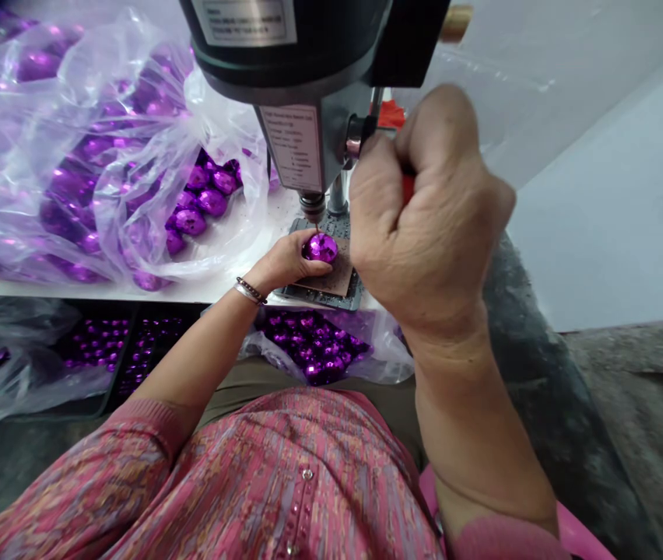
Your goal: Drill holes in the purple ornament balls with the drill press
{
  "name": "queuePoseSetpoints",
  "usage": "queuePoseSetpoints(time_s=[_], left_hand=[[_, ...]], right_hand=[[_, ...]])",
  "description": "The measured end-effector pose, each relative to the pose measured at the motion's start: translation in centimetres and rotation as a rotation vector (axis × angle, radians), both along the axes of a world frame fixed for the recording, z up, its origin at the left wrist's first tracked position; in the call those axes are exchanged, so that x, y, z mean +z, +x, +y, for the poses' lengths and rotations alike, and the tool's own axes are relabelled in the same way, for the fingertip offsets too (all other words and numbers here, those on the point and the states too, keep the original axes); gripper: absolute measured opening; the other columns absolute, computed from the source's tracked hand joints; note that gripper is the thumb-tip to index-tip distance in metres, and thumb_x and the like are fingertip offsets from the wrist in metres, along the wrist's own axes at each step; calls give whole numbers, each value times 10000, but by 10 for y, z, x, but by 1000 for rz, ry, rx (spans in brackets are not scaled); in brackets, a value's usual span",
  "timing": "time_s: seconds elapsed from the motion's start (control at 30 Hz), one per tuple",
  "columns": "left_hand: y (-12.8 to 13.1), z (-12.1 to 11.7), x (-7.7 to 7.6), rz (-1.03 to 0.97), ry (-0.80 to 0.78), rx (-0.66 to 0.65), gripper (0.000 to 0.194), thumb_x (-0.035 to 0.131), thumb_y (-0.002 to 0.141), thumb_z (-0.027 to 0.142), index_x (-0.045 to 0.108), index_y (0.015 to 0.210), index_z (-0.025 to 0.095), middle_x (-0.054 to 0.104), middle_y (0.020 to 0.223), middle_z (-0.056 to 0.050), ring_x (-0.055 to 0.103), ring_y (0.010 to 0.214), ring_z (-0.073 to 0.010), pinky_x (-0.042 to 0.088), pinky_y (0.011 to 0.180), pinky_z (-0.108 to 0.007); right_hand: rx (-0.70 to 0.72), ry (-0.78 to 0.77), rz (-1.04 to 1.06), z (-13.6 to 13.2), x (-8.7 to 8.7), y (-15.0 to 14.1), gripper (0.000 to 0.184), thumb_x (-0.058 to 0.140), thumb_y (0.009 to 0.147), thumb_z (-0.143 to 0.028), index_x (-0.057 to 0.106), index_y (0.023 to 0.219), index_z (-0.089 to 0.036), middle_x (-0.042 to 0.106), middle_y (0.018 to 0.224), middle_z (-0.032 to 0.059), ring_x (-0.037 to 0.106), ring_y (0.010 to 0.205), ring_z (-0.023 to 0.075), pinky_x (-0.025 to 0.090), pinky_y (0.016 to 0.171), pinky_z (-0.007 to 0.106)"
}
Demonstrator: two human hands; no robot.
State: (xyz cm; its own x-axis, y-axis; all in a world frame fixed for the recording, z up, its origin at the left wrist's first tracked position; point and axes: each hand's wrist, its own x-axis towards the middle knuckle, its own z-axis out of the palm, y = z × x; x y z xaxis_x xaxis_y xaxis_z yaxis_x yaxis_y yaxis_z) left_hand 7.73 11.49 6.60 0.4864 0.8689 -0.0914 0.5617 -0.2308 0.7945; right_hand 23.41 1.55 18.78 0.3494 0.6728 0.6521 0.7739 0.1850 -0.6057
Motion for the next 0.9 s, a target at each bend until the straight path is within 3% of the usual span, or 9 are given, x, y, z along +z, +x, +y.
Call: queuePoseSetpoints(time_s=[0.3, 0.53, 0.63, 0.8, 0.9], left_hand=[[-2, -2, 2, 4, -3, 3, 438, 829, 710, 237, 731, 1127, 144, 744, 996, -6, 651, 929, -195, 508, 885, -290], [-2, -4, 0, -22, -23, 25, 463, 836, 722, 236, 731, 1166, 156, 754, 989, 11, 659, 946, -194, 519, 901, -290], [-2, -4, -2, -19, -23, 25, 447, 835, 731, 244, 738, 1158, 156, 761, 995, 9, 666, 956, -197, 524, 910, -292], [-3, -3, -7, -23, -6, 43, 599, 854, 730, 248, 713, 1304, 150, 782, 1150, -27, 691, 1065, -219, 528, 992, -311], [-3, -2, -10, -29, -4, 21, 558, 852, 753, 267, 720, 1282, 151, 786, 1141, -31, 701, 1060, -223, 533, 996, -319]], right_hand=[[48, 138, -102, 4, -25, 6, 369, 412, 946, -431, 278, 769, -136, 306, 707, 5, 290, 666, -12, 189, 676, 188], [7, 211, -140, 5, -46, 9, 601, 294, 1037, -650, 331, 763, -116, 318, 700, 10, 299, 666, -14, 228, 697, 202], [-18, 239, -122, 6, -54, 8, 616, 308, 1045, -648, 376, 768, -103, 343, 708, 15, 323, 697, -20, 230, 726, 191], [-56, 285, -95, 9, -64, 7, 630, 326, 1037, -672, 413, 783, -101, 342, 701, 16, 337, 698, -15, 245, 729, 185], [-72, 295, -80, 11, -69, 7, 569, 367, 1043, -618, 436, 803, -107, 376, 715, 22, 371, 699, -8, 266, 723, 191]])
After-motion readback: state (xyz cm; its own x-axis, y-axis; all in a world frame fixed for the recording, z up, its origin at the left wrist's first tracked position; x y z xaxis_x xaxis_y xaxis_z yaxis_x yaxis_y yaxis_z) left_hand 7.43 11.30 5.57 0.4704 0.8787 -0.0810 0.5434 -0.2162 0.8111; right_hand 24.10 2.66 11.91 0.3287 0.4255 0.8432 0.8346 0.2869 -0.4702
